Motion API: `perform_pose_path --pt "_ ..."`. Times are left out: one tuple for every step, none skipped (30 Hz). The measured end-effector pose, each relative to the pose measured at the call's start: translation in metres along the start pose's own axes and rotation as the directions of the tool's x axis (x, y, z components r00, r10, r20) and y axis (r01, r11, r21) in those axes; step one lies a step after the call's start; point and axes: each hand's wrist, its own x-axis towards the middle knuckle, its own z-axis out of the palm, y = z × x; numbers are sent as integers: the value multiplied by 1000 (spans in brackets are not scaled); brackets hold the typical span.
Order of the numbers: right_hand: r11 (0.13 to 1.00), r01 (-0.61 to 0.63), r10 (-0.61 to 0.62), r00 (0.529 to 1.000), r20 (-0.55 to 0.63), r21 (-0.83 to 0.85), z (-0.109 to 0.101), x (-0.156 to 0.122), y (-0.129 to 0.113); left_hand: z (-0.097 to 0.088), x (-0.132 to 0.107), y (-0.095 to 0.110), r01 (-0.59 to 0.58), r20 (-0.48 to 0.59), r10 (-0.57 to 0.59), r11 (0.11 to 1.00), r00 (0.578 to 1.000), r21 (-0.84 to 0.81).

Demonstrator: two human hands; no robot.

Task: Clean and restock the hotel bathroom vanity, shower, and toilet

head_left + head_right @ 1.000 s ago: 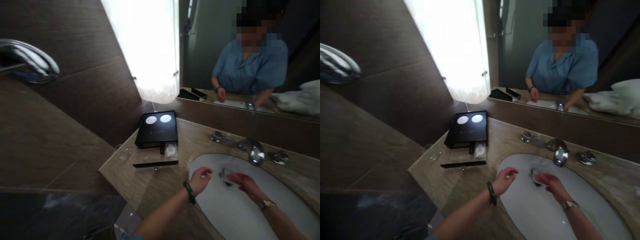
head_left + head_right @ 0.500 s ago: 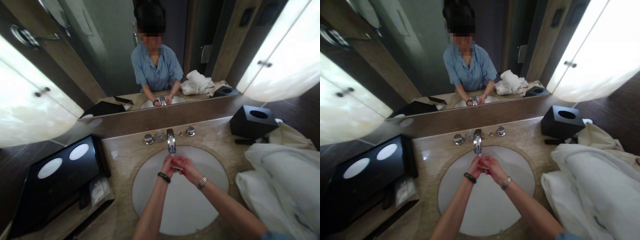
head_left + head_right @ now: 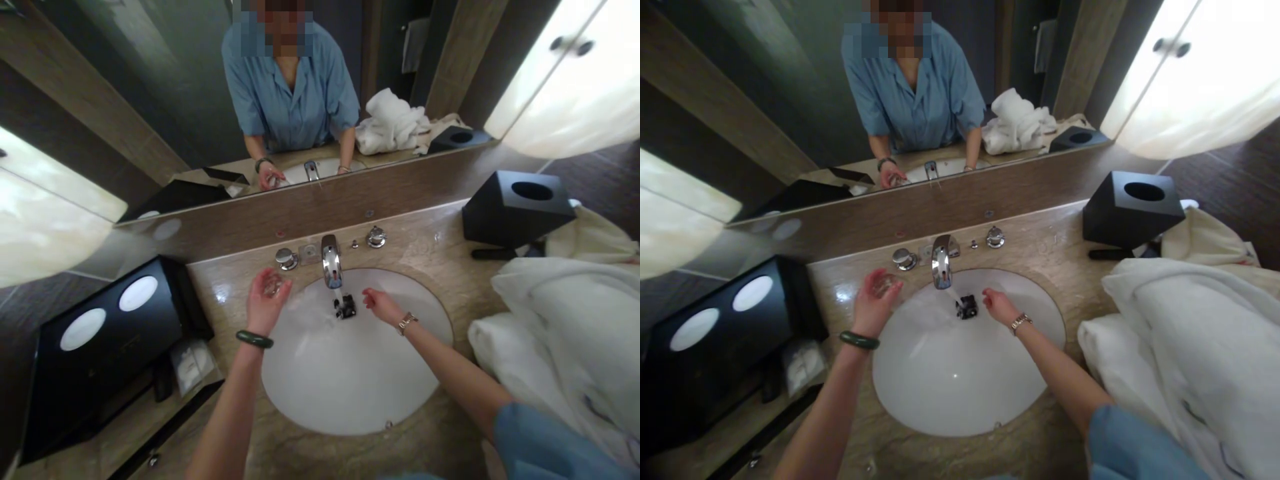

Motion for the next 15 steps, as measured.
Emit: perform_pose_path --pt "999 -53 53 998 25 9 6 4 6 -15 8 -1 -106 -38 112 985 993 136" --pt "995 -94 93 995 45 25 13 6 9 -27 16 -3 -186 -57 208 946 976 265" --pt "990 -135 132 990 57 48 22 8 11 -36 24 -6 -234 -63 275 901 959 365" --pt "982 -172 168 984 61 78 30 8 10 -42 31 -10 -250 -66 305 870 950 424" --pt "973 -202 197 979 60 114 38 9 6 -44 38 -14 -254 -63 316 851 947 459" --pt "962 -224 218 974 58 156 45 9 1 -44 44 -17 -253 -55 316 842 947 477" --pt "950 -238 232 971 56 201 51 9 -6 -41 50 -19 -251 -48 312 838 949 484" --pt "938 -245 237 970 60 247 56 10 -15 -37 55 -21 -248 -47 309 838 950 486" --pt "925 -244 235 970 67 291 60 10 -24 -31 57 -21 -243 -51 305 839 951 486" --pt "913 -237 224 972 78 333 64 10 -35 -26 58 -19 -236 -62 303 840 951 488" --pt "902 -224 203 975 95 369 67 8 -45 -21 55 -16 -228 -77 304 838 950 496" --pt "892 -205 174 978 112 402 69 6 -54 -18 50 -12 -218 -91 303 834 949 507" --pt "882 -180 138 982 127 434 70 3 -62 -16 43 -8 -204 -108 302 828 947 523" --pt "872 -154 97 985 145 465 71 1 -66 -16 34 -4 -197 -120 306 818 945 540" --pt "862 -123 55 987 151 492 71 -1 -68 -19 22 -2 -189 -128 310 807 942 559"
